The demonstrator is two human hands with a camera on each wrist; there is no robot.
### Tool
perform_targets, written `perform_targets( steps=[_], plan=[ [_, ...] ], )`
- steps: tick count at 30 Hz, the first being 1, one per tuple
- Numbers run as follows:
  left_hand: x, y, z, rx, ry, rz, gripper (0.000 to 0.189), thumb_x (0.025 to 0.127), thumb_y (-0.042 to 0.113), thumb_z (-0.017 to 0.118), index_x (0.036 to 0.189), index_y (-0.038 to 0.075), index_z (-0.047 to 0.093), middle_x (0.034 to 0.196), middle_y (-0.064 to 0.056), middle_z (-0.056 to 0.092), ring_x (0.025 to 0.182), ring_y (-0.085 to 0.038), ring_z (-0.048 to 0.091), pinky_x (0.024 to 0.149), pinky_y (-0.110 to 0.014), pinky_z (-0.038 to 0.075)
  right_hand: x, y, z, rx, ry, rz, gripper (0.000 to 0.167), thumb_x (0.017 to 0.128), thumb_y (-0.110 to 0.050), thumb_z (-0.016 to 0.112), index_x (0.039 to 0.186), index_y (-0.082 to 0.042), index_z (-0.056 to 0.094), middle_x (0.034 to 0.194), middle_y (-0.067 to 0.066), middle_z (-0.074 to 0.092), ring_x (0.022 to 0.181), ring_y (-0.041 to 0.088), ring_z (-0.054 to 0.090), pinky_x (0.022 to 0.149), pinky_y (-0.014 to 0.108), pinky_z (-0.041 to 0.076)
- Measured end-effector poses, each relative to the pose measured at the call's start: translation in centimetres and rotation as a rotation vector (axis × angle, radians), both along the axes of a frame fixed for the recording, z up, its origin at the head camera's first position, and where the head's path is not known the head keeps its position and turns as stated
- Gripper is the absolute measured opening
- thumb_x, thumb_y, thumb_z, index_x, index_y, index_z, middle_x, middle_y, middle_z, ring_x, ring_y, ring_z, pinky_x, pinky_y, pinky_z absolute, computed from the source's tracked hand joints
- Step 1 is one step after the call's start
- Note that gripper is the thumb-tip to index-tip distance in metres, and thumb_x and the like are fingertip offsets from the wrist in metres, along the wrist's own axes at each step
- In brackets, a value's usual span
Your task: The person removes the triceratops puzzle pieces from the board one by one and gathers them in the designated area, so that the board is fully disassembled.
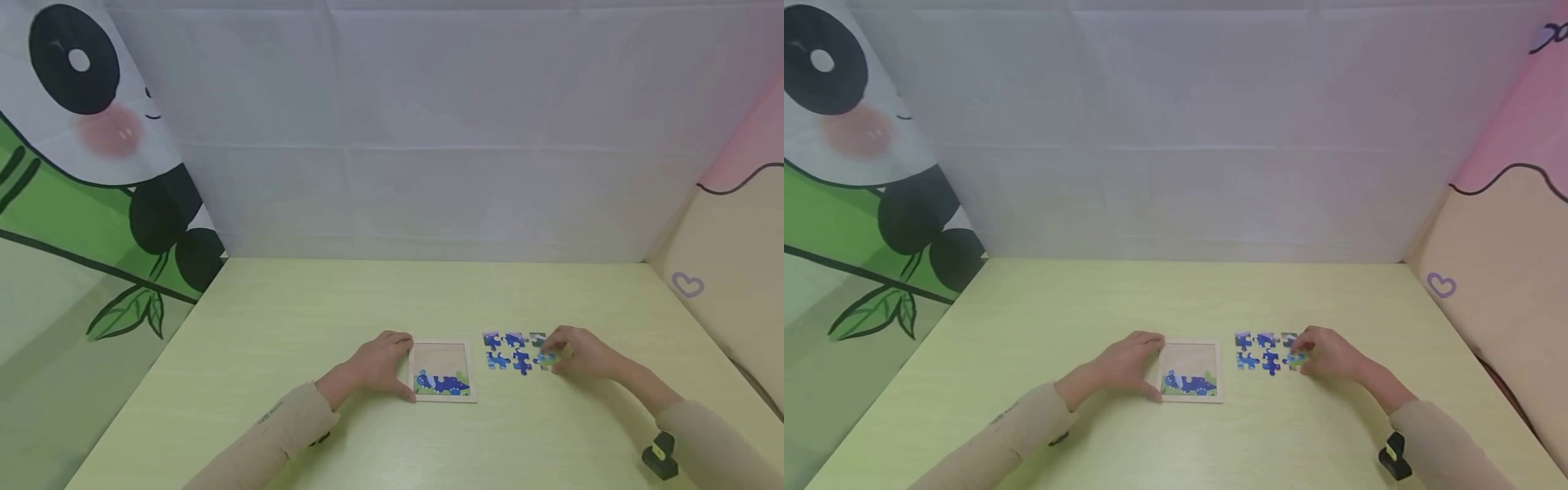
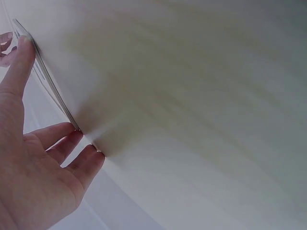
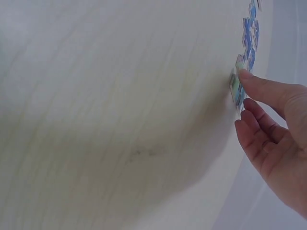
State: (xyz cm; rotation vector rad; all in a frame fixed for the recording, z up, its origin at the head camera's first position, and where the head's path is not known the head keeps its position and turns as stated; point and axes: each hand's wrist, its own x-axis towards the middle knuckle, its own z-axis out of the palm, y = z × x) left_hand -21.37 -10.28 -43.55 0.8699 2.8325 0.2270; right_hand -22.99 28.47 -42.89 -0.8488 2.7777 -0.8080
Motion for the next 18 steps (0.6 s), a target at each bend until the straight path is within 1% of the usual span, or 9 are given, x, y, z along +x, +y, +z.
perform_targets(
  steps=[5,8,15,18],
  plan=[
    [0.1,0.0,0.1,0.006,0.003,-0.004,0.099,0.061,0.062,0.072,0.135,0.003,0.041,0.140,-0.006,0.039,0.128,-0.023,0.032,0.101,-0.035,0.035,-0.4,-0.9,0.7,0.017,-0.017,-0.016,0.028,0.070,-0.006,0.075,0.096,-0.002,0.066,0.091,0.003,0.062,0.087,0.025,0.057,0.075,0.040,0.048],
    [0.1,0.0,0.3,0.010,0.000,-0.006,0.098,0.062,0.061,0.072,0.135,0.003,0.042,0.139,-0.006,0.039,0.128,-0.023,0.033,0.101,-0.036,0.036,-0.5,-1.9,1.0,0.015,-0.024,-0.014,0.028,0.072,-0.006,0.074,0.098,-0.001,0.066,0.091,0.003,0.062,0.087,0.024,0.057,0.075,0.039,0.048],
    [0.0,-0.1,0.2,-0.003,0.003,-0.012,0.099,0.062,0.063,0.071,0.135,0.004,0.041,0.140,-0.006,0.039,0.128,-0.023,0.032,0.101,-0.035,0.036,-0.6,-5.5,1.3,-0.024,-0.007,0.062,0.026,0.075,-0.007,0.072,0.099,0.000,0.066,0.091,0.005,0.062,0.085,0.025,0.058,0.069,0.033,0.050],
    [0.0,-0.2,0.2,0.003,0.002,-0.020,0.099,0.061,0.063,0.070,0.135,0.003,0.042,0.140,-0.006,0.039,0.128,-0.024,0.033,0.100,-0.036,0.037,-0.6,-7.3,1.2,-0.049,-0.031,0.092,0.027,0.075,-0.008,0.072,0.100,0.000,0.066,0.092,0.006,0.062,0.086,0.025,0.057,0.070,0.033,0.050]
  ],
)
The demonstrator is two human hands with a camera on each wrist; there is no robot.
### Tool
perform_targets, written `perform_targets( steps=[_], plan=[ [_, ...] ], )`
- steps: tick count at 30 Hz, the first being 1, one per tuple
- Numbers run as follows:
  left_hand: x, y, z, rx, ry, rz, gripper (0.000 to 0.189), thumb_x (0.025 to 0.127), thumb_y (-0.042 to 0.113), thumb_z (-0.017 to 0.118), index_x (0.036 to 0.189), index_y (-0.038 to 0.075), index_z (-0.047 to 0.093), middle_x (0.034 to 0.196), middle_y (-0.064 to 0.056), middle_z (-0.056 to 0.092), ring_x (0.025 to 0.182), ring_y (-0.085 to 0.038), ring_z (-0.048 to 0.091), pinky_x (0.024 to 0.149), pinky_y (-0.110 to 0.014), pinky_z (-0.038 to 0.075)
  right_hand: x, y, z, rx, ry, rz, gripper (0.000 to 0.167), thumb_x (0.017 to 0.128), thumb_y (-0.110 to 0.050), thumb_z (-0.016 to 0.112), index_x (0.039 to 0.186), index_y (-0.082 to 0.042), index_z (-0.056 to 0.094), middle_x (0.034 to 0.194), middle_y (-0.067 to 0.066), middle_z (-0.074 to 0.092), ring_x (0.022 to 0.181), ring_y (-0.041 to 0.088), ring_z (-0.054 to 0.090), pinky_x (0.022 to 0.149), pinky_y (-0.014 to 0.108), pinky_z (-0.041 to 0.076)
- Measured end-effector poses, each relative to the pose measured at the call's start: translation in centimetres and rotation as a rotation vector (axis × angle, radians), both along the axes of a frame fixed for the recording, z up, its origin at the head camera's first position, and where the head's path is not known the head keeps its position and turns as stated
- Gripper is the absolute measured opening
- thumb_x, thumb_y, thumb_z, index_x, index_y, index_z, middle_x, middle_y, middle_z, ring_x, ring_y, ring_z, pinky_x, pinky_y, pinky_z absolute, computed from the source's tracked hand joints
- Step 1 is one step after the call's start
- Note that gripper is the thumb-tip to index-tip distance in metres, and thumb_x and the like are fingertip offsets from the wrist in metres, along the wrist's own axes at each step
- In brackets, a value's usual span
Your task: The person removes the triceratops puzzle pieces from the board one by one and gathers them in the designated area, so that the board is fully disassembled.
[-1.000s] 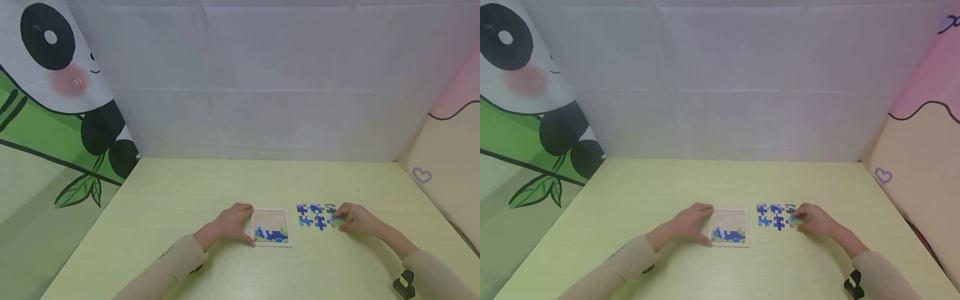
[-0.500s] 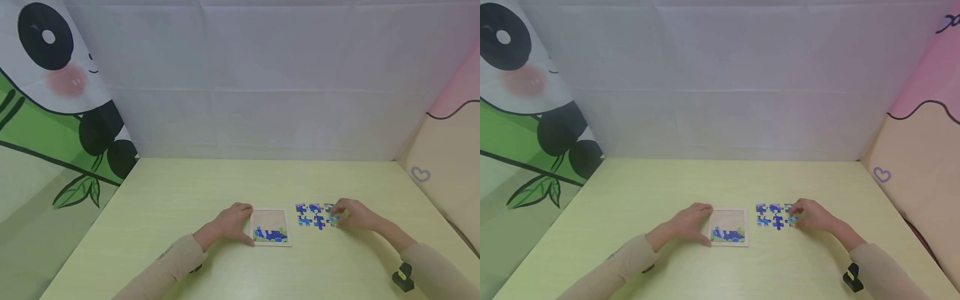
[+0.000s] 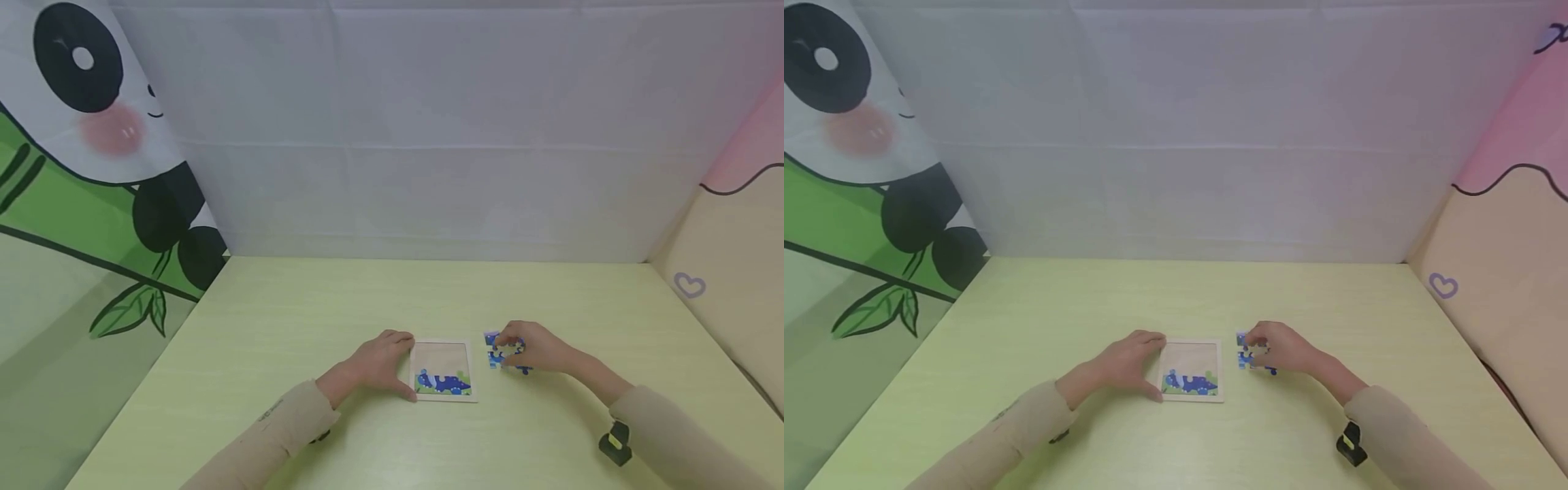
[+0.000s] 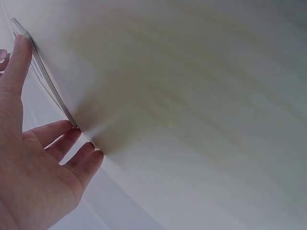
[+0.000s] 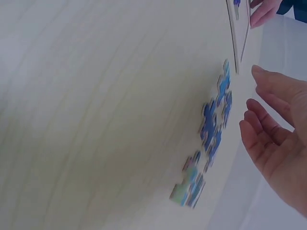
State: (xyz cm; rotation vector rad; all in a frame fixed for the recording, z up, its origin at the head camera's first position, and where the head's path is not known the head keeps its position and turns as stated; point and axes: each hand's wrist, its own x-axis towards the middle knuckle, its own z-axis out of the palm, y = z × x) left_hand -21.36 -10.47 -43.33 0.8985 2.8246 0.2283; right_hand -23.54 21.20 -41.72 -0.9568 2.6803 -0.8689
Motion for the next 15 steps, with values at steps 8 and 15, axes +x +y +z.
perform_targets(
  steps=[8,15],
  plan=[
    [-0.1,-0.2,0.2,0.014,-0.027,-0.009,0.098,0.062,0.061,0.072,0.135,0.004,0.041,0.140,-0.007,0.038,0.129,-0.024,0.032,0.101,-0.038,0.035,0.5,-4.7,-1.1,-0.035,-0.073,0.055,0.029,0.076,-0.012,0.072,0.102,-0.003,0.066,0.094,0.001,0.062,0.084,0.018,0.053,0.073,0.030,0.048],
    [-0.2,-0.2,0.1,0.004,-0.050,0.006,0.098,0.062,0.061,0.072,0.136,0.006,0.040,0.141,-0.005,0.037,0.131,-0.023,0.030,0.102,-0.037,0.034,1.5,-8.4,-1.6,-0.032,-0.107,0.096,0.031,0.077,-0.015,0.073,0.105,-0.004,0.066,0.093,-0.001,0.061,0.079,0.013,0.050,0.070,0.024,0.045]
  ],
)
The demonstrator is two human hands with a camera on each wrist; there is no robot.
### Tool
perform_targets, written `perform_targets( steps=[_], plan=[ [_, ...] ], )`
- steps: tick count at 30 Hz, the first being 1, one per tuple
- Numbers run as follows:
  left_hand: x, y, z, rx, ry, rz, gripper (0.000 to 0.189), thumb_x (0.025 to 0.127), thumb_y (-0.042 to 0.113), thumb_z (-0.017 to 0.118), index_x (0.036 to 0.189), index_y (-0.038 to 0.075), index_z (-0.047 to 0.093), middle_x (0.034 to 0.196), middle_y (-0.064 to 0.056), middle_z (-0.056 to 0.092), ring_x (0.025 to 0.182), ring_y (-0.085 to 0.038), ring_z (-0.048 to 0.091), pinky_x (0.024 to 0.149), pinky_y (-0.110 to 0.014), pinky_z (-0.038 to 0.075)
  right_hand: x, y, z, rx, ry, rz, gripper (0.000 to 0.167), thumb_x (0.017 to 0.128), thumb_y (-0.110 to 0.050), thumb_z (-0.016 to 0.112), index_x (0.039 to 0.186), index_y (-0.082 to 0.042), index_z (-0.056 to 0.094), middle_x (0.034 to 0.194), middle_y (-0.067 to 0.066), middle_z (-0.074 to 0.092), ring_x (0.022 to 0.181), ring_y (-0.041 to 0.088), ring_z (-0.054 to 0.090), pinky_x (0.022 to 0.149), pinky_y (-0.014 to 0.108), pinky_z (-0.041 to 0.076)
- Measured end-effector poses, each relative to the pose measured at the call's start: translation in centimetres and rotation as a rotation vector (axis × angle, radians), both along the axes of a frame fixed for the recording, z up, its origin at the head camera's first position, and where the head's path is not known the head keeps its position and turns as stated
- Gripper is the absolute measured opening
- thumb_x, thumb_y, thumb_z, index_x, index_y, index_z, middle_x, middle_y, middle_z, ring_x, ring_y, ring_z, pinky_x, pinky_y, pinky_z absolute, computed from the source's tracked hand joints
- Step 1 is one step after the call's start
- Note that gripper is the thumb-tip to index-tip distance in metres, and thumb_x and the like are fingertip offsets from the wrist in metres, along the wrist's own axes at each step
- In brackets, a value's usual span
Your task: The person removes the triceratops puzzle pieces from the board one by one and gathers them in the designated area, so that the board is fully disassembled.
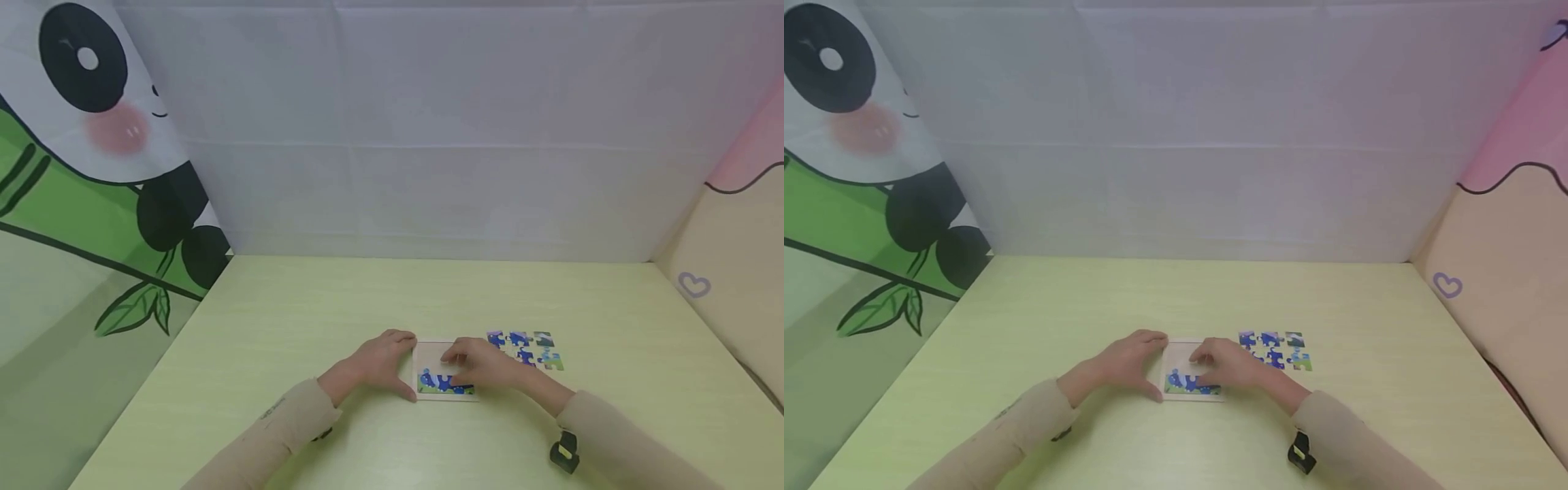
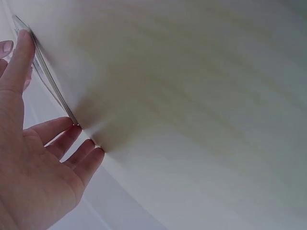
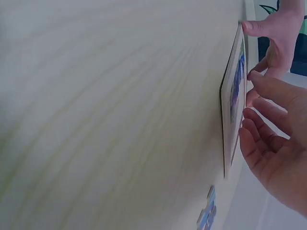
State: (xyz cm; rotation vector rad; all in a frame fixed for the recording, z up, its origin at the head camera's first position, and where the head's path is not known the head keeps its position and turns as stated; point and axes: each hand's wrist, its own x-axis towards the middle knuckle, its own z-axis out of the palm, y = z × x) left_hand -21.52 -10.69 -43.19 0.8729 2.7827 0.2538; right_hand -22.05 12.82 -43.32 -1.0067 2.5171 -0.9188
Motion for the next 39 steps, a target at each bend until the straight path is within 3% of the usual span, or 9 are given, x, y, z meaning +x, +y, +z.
perform_targets(
  steps=[11,20,39],
  plan=[
    [-0.3,-0.1,-0.5,0.003,0.014,-0.015,0.099,0.062,0.062,0.071,0.136,0.005,0.040,0.141,-0.005,0.037,0.130,-0.022,0.030,0.101,-0.037,0.036,0.0,-2.6,-0.6,0.032,0.022,0.038,0.034,0.073,-0.017,0.076,0.104,-0.005,0.066,0.093,-0.003,0.060,0.078,0.009,0.048,0.070,0.021,0.043],
    [0.0,-0.2,-0.3,0.033,0.029,-0.040,0.098,0.063,0.060,0.071,0.135,0.001,0.041,0.140,-0.009,0.038,0.129,-0.025,0.031,0.100,-0.038,0.036,0.2,-3.4,-0.6,0.035,-0.002,0.029,0.029,0.070,-0.014,0.078,0.093,-0.007,0.063,0.081,-0.004,0.055,0.070,0.008,0.046,0.063,0.019,0.042],
    [0.0,-0.2,-0.3,0.022,0.013,-0.015,0.099,0.063,0.060,0.072,0.136,0.002,0.039,0.141,-0.007,0.036,0.130,-0.023,0.029,0.100,-0.038,0.036,0.5,-3.7,-0.4,-0.073,-0.069,0.007,0.030,0.067,-0.001,0.078,0.088,-0.004,0.055,0.077,-0.001,0.054,0.069,0.012,0.051,0.060,0.019,0.045]
  ],
)
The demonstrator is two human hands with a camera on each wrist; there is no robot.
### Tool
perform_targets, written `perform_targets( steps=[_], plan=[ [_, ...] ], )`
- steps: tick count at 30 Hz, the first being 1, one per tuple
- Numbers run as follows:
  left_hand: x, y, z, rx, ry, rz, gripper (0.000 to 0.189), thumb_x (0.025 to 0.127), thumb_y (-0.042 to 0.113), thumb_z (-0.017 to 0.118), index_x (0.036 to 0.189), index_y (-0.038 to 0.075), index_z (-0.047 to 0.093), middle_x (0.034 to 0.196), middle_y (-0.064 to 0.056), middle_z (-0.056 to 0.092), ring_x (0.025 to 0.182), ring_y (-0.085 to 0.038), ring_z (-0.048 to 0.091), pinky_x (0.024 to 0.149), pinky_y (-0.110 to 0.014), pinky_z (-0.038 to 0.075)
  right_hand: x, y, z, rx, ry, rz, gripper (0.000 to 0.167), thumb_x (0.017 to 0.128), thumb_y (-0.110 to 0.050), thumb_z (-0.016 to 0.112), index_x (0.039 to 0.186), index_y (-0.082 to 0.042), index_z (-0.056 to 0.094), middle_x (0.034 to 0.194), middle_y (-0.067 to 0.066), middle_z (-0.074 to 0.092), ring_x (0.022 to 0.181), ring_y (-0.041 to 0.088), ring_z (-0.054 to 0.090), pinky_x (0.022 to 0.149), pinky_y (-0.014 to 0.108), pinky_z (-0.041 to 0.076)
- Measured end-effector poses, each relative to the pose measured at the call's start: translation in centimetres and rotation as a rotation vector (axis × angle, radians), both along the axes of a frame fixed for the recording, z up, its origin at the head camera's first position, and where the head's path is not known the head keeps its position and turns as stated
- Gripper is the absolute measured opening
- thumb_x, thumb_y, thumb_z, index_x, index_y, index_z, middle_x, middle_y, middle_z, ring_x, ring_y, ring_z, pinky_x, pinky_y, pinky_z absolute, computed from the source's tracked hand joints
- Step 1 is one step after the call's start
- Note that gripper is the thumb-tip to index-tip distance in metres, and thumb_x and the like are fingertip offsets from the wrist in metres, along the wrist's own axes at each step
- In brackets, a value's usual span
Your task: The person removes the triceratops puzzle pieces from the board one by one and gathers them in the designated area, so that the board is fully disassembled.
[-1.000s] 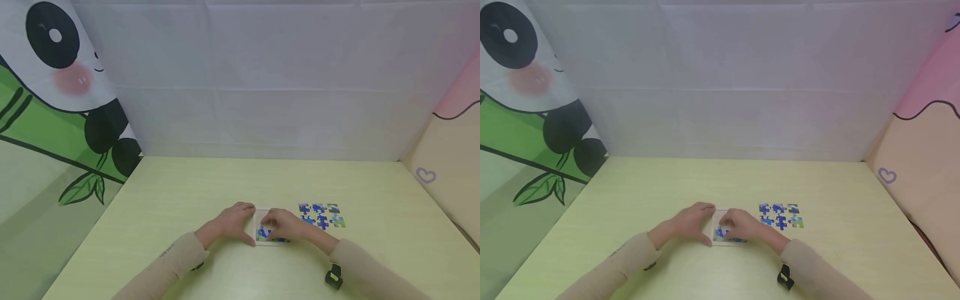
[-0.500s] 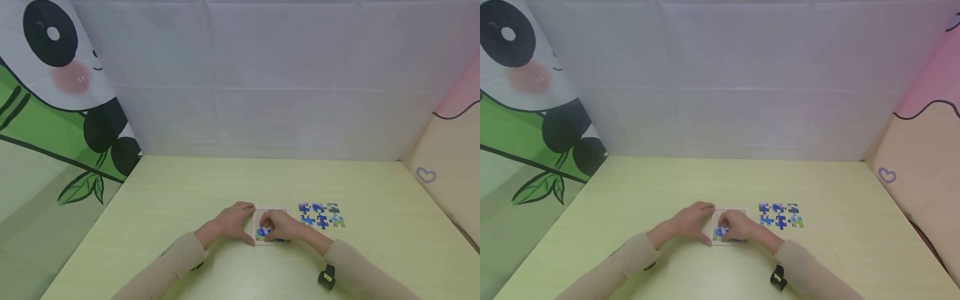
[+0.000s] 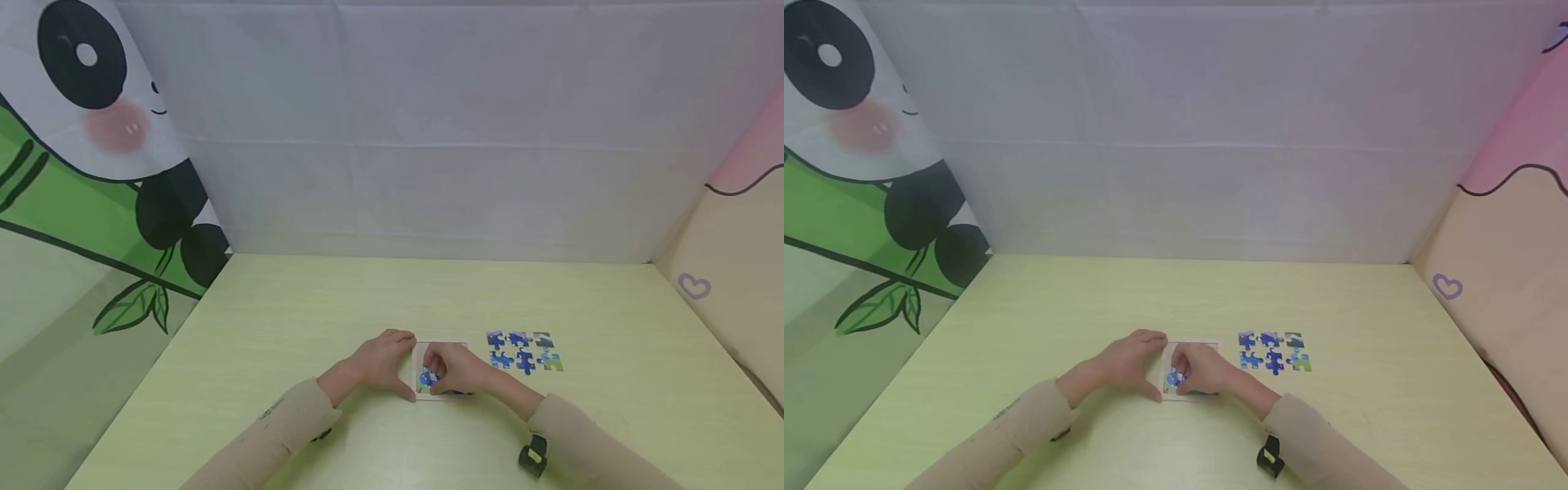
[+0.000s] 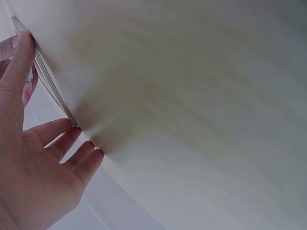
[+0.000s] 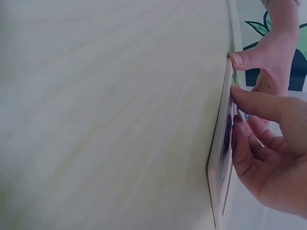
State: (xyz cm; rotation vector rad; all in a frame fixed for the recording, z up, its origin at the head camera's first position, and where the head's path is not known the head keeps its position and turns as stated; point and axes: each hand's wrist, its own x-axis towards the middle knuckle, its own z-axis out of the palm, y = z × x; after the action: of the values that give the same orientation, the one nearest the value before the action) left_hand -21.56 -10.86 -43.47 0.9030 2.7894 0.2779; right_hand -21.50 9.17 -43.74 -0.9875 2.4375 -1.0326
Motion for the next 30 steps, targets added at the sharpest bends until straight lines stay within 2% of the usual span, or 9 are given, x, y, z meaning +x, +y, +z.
perform_targets(
  steps=[6,16,30],
  plan=[
    [-0.09,0.00,-0.11,0.002,0.010,-0.005,0.098,0.062,0.060,0.072,0.136,0.003,0.040,0.141,-0.007,0.037,0.130,-0.022,0.030,0.100,-0.037,0.036,-0.24,-0.01,0.00,-0.038,-0.040,0.006,0.029,0.068,0.002,0.076,0.087,-0.004,0.054,0.076,-0.001,0.054,0.067,0.010,0.051,0.060,0.019,0.046],
    [-0.01,0.06,0.03,-0.009,0.006,0.003,0.099,0.062,0.061,0.072,0.136,0.004,0.040,0.141,-0.006,0.037,0.130,-0.022,0.030,0.102,-0.036,0.035,-0.24,-0.07,0.19,-0.053,-0.056,0.008,0.016,0.078,0.002,0.067,0.086,-0.005,0.055,0.075,-0.001,0.059,0.067,0.009,0.053,0.061,0.018,0.047],
    [0.21,-0.04,0.05,0.017,0.021,-0.020,0.097,0.064,0.059,0.072,0.135,0.000,0.040,0.140,-0.010,0.038,0.129,-0.025,0.031,0.102,-0.037,0.034,-0.26,0.25,0.58,-0.089,-0.102,0.011,0.013,0.081,0.001,0.064,0.088,-0.004,0.055,0.076,0.001,0.060,0.068,0.010,0.054,0.061,0.019,0.047]
  ],
)
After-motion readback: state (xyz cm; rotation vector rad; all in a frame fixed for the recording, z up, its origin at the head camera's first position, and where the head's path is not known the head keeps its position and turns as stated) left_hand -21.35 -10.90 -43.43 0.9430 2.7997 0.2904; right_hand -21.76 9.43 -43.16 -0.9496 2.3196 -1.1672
